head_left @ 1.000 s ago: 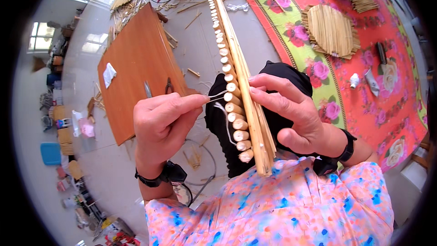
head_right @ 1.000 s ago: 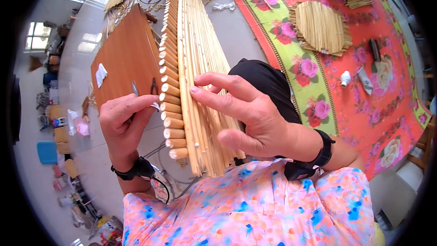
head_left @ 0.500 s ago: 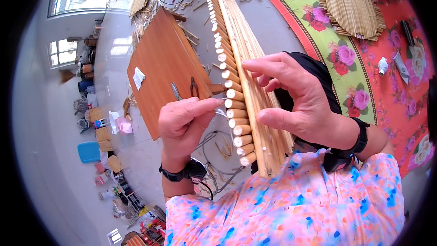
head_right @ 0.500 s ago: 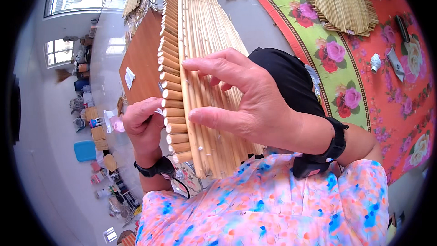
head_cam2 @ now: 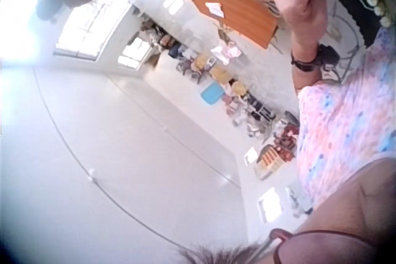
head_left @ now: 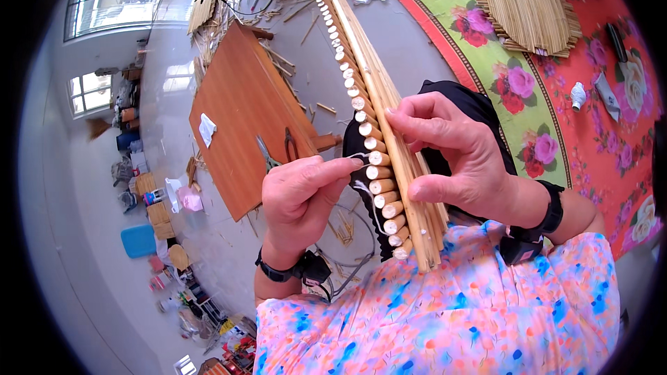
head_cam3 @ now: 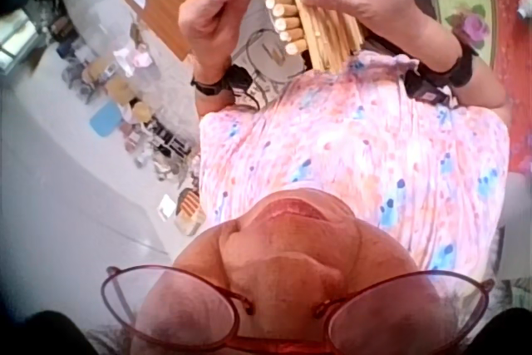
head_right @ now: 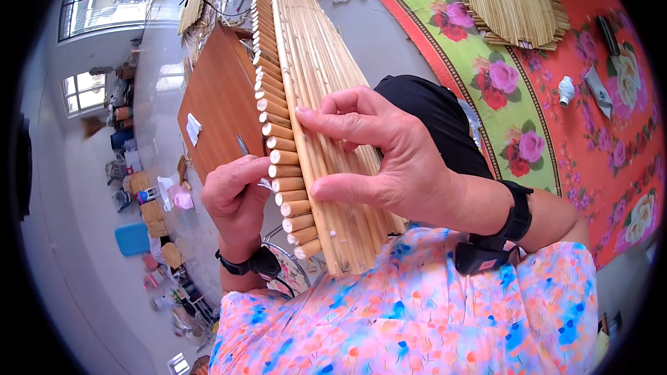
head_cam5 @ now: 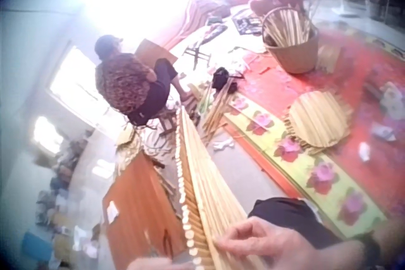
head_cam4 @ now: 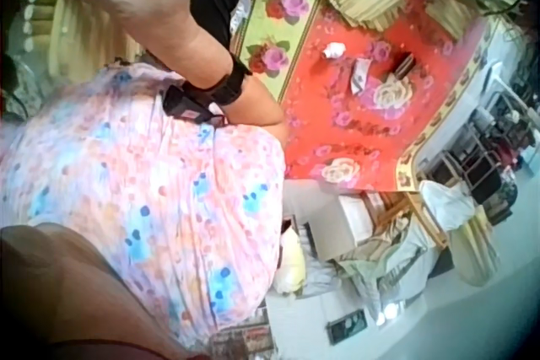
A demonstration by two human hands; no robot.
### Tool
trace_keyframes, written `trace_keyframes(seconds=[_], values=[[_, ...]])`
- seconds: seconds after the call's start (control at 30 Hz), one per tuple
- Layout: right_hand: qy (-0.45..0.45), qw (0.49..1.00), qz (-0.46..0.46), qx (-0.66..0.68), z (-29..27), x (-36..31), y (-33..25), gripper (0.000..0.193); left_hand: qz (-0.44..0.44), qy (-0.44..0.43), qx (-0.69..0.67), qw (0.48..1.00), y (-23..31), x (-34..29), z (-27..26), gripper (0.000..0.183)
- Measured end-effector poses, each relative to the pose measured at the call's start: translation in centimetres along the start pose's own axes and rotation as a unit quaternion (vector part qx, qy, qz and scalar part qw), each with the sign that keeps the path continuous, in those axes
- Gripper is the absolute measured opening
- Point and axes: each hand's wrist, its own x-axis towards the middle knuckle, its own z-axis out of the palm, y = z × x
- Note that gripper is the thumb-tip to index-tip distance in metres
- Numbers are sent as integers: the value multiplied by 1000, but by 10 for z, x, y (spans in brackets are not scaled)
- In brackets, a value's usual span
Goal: The person is seated on the floor, weaving a fan-shaped bamboo object. They use a needle and thread to bind the bamboo strips together, occasionally using pliers to adjust the structure.
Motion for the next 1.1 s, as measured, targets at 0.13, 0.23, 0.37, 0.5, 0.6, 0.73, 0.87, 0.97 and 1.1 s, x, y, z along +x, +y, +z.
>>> trace_keyframes(seconds=[0.13, 0.23, 0.37, 0.5, 0.6, 0.73, 0.87, 0.97, 1.1], values=[[-18, 1000, -17, -12, -1, 0, 4, 65, 49, 17, -71, 996, -8, 6, 9, 23], [-27, 998, -31, -39, -4, 0, 6, 68, 43, 16, -82, 996, -7, 7, 10, 23], [-2, 999, -27, -16, 1, 1, 4, 60, 6, 24, -116, 993, -9, 2, 12, 20], [7, 999, -42, -18, 3, 0, 7, 58, -5, 46, -142, 989, -9, -2, 17, 19], [8, 999, -46, -4, 6, 0, 8, 57, 6, 49, -146, 988, -14, -5, 20, 18], [10, 999, -43, -5, 6, 0, 7, 56, 11, 55, -146, 988, -14, -6, 21, 18], [15, 999, -46, -8, 5, 0, 6, 56, -1, 28, -102, 994, -4, 1, 13, 18], [18, 999, -50, -4, 7, -1, 7, 55, 12, 35, -99, 994, -4, 2, 13, 17], [21, 999, -46, 4, 8, -1, 7, 55, 1, 32, -106, 994, -3, 1, 13, 19]])
